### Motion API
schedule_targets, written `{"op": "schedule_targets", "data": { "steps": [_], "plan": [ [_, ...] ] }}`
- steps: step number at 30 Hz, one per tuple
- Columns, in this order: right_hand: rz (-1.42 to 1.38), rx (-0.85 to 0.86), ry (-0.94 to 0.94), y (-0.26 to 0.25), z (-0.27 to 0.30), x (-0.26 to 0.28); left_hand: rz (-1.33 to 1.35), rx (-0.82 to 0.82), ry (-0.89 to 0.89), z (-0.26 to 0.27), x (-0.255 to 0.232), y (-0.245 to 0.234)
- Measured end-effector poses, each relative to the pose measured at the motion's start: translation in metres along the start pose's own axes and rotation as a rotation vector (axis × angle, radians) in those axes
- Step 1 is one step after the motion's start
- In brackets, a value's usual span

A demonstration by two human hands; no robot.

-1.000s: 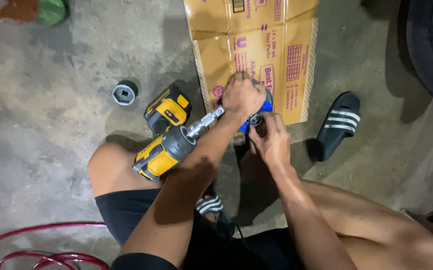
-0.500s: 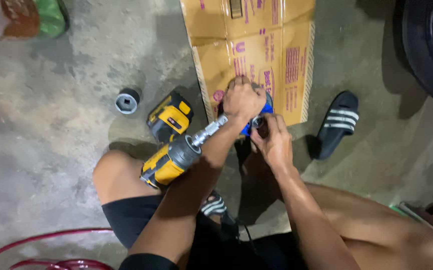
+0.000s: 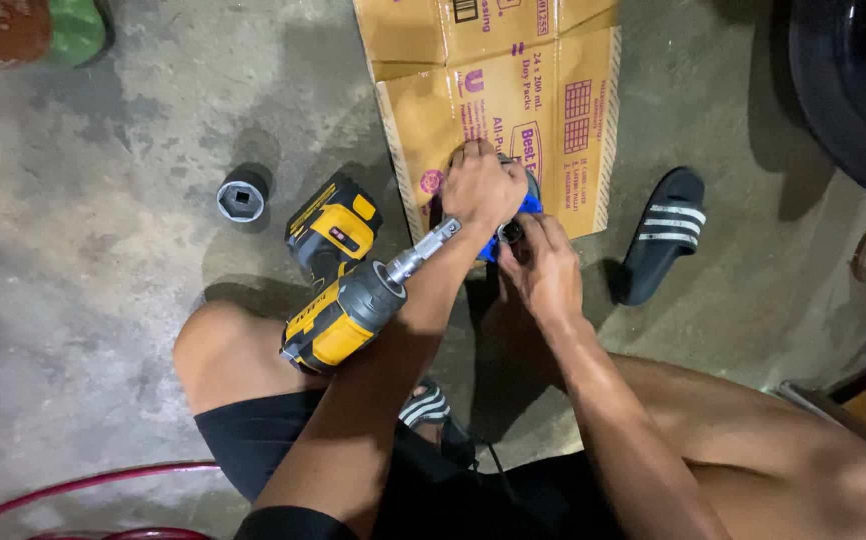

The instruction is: The person assembles a small electric motor by hand, placing a bearing and a yellow coil into a metal housing, then securing a blue plastic cover with a cordless impact driver. The person repeatedly removes and reattaches the cover to adjust internal components.

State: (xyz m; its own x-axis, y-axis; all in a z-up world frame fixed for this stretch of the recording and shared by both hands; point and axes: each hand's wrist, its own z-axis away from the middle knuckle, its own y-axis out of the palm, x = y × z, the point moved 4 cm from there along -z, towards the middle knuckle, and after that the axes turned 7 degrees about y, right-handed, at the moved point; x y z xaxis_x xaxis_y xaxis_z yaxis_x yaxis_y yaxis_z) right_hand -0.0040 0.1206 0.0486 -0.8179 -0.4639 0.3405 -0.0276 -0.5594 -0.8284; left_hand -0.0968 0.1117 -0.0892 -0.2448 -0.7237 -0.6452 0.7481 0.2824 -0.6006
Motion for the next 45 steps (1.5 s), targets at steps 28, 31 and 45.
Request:
{"op": "schedule_targets", "data": {
  "steps": [28, 31, 45],
  "plan": [
    [-0.032, -0.046, 0.027, 0.001, 0.000, -0.014, -0.026, 0.062, 0.046, -0.003, -0.003, 0.000],
    [-0.012, -0.037, 0.020, 0.003, 0.000, -0.017, -0.011, 0.062, 0.037, -0.003, -0.004, -0.002],
    [-0.098, -0.015, 0.079, 0.007, 0.001, -0.019, -0.012, 0.008, 0.054, -0.005, 0.000, 0.004]
  ]
}}
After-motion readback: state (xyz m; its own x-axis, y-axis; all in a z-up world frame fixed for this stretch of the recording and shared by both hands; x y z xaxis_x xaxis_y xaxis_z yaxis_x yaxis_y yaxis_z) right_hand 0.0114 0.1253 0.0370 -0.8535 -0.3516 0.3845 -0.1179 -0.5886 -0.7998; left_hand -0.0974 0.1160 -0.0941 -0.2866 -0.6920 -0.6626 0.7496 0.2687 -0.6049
